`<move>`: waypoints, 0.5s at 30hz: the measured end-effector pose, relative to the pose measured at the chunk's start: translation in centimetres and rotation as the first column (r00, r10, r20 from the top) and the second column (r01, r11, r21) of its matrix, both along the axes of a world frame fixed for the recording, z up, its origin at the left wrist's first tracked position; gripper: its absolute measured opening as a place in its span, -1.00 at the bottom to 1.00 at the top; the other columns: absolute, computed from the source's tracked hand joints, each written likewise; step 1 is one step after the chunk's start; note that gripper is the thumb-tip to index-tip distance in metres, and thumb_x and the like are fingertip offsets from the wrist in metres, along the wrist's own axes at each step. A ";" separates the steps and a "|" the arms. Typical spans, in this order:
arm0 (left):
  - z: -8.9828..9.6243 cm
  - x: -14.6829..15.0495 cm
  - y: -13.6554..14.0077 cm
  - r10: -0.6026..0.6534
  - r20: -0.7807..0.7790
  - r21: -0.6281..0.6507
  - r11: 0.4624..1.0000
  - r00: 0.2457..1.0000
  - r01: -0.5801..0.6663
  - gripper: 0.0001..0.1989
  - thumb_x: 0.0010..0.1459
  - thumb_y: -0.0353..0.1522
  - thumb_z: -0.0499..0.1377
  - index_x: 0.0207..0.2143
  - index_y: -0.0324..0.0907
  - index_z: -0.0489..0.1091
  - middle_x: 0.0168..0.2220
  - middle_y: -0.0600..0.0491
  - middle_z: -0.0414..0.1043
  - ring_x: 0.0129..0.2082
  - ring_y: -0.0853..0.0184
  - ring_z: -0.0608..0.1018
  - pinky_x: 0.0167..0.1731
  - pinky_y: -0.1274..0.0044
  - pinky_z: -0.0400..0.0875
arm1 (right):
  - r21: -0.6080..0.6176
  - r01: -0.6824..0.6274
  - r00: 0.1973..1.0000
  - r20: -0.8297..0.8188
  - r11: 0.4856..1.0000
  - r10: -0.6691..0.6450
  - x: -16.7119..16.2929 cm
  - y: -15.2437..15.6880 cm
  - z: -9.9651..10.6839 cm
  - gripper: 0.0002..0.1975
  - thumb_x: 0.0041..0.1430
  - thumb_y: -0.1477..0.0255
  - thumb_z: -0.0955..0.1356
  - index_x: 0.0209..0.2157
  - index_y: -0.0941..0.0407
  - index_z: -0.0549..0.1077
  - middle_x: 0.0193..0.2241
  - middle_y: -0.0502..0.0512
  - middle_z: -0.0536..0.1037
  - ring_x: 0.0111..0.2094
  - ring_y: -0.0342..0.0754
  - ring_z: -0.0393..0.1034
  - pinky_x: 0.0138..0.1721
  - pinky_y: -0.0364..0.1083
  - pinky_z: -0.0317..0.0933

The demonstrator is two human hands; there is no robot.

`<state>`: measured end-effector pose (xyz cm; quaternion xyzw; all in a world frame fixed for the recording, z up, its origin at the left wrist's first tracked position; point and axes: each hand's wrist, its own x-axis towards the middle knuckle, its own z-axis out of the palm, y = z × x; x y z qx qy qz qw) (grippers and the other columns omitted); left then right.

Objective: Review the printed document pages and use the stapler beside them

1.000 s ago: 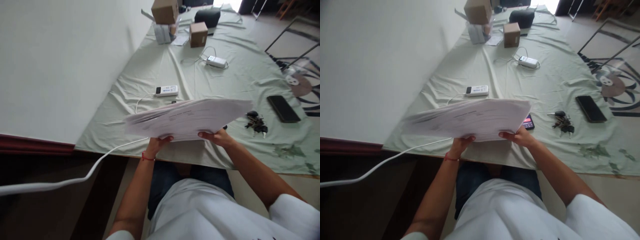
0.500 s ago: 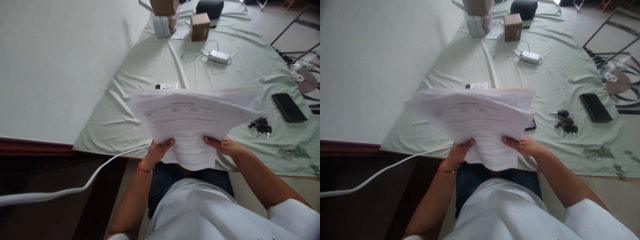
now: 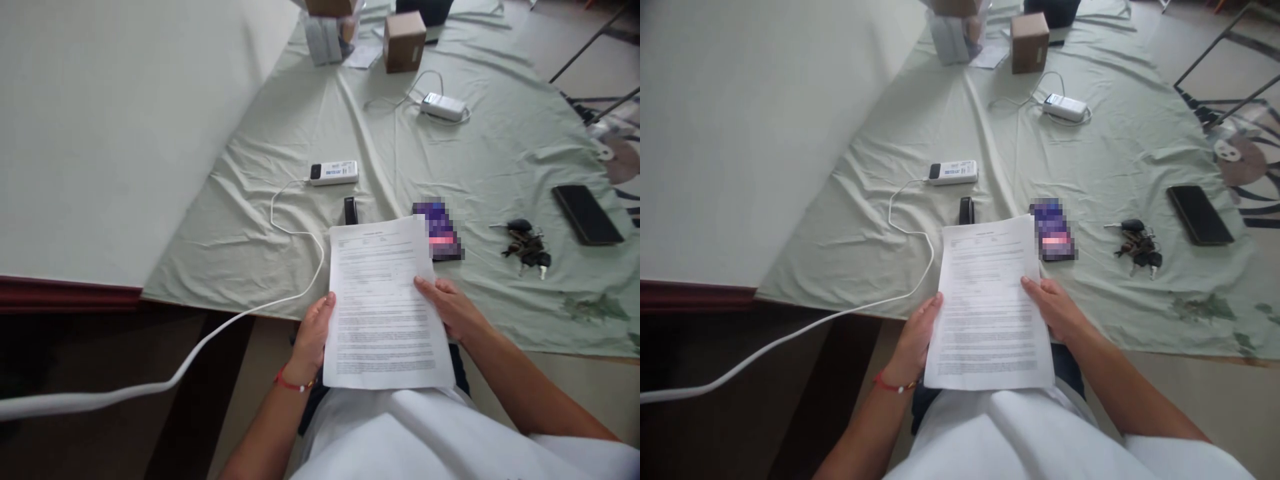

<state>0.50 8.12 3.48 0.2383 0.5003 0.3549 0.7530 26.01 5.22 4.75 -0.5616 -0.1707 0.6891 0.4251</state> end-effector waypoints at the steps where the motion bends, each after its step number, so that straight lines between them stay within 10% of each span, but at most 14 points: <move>1: -0.2 -0.1 -0.3 0.027 -0.019 0.025 0.999 0.999 -0.026 -0.51 0.11 -0.06 0.35 -0.11 -0.29 0.55 -0.22 -0.14 0.65 -0.17 0.07 0.67 -0.11 0.32 0.55 | -0.012 -0.011 1.000 0.008 1.000 0.011 0.0 -0.2 0.1 -0.77 0.20 0.23 0.45 -0.30 0.12 0.60 -0.38 0.16 0.70 -0.40 0.07 0.63 -0.39 -0.08 0.53; 15: -1.5 -0.1 -1.7 -0.048 -0.116 0.039 0.998 0.992 0.053 -0.48 0.08 -0.01 0.34 -0.20 -0.31 0.55 -0.29 -0.13 0.65 -0.32 0.15 0.65 -0.27 0.42 0.50 | -0.100 0.004 1.000 0.003 0.995 -0.003 0.1 -2.3 -1.0 -0.72 0.17 0.20 0.46 -0.29 0.16 0.60 -0.40 0.16 0.69 -0.44 0.04 0.61 -0.42 -0.10 0.49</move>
